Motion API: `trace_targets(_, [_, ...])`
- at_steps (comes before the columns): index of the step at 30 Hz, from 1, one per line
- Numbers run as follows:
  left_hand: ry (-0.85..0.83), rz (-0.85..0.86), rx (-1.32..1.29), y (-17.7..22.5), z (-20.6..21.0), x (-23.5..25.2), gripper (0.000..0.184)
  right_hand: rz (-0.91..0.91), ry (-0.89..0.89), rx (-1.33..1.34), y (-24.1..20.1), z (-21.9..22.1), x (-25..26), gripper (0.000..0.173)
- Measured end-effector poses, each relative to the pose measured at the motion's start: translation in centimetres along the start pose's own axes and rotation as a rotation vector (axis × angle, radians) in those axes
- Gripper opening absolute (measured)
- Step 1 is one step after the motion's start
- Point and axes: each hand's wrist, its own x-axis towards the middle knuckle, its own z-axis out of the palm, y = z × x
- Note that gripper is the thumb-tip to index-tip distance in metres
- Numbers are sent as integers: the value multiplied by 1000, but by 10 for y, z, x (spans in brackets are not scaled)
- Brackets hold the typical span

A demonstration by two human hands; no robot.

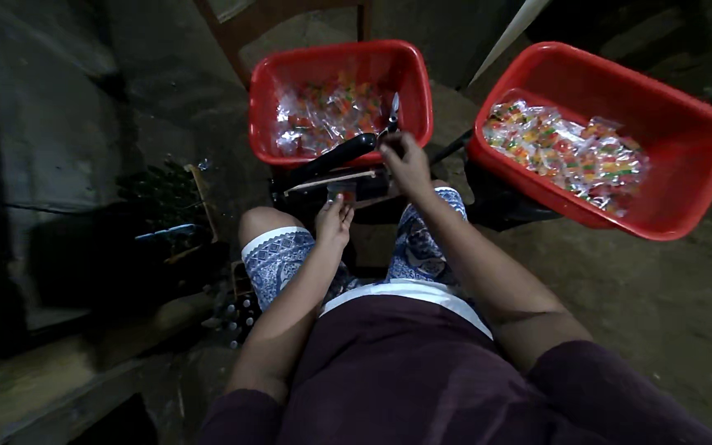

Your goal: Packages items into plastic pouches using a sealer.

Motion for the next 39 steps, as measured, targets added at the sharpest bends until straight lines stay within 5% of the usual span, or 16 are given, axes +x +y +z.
trace_targets(4, [84,16,67,-7,5,26,28,-291,-135,-293,-51,-8,34,37])
trace_targets(10, [88,32,31,-8,14,30,26,-221,-421,-781,-29,32,53,50])
trace_targets(19, [74,16,-103,-12,20,28,37,-252,-307,-712,31,41,46,41])
trace_targets(39, [137,-14,-60,-8,34,29,37,-242,-259,-685,45,45,43,41])
